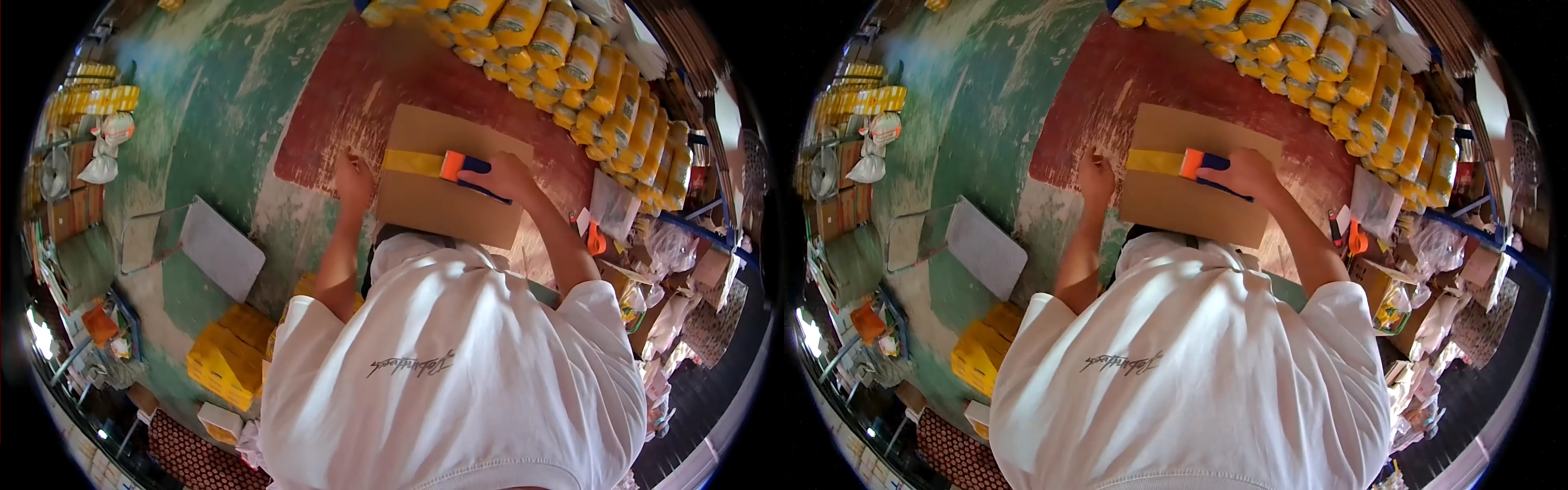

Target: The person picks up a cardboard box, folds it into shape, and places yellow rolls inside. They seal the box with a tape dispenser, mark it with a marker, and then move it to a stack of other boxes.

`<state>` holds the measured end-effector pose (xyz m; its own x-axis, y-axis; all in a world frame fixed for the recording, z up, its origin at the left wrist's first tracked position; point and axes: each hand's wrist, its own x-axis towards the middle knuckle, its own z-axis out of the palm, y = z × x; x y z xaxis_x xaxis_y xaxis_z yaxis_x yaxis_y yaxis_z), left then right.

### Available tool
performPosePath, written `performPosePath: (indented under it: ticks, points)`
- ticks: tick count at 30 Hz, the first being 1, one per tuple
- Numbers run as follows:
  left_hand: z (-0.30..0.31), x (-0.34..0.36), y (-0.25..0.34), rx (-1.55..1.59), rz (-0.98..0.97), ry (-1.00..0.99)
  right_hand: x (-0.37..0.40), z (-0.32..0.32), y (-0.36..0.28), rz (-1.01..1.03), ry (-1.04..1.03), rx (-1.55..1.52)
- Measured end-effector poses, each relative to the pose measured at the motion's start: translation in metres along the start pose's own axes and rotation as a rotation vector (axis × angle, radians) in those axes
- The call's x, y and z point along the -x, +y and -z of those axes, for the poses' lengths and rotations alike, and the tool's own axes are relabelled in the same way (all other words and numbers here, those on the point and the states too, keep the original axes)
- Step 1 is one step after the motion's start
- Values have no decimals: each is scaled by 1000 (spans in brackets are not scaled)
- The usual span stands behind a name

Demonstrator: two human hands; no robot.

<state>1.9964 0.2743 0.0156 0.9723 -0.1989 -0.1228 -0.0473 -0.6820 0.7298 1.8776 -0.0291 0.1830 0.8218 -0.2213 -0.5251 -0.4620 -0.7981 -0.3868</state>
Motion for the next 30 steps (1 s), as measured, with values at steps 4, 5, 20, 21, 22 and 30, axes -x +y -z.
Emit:
performPosePath:
  ticks: [4,5,20,21,22,30]
  points:
    - [31,44,82,-27,-372,-97,-1,7,-5,-100,-98,-29]
    - [30,52,93,-43,-466,-169,-3,3,-1,-112,-123,-39]
    - [9,57,103,-334,-657,-150,35,23,47,225,45,-223]
    - [9,59,104,-340,-646,-159,43,26,52,187,6,-200]
    - [9,60,105,-347,-634,-169,52,32,57,148,-34,-179]
    - [7,59,110,-378,-655,-208,93,51,104,-53,-161,-291]
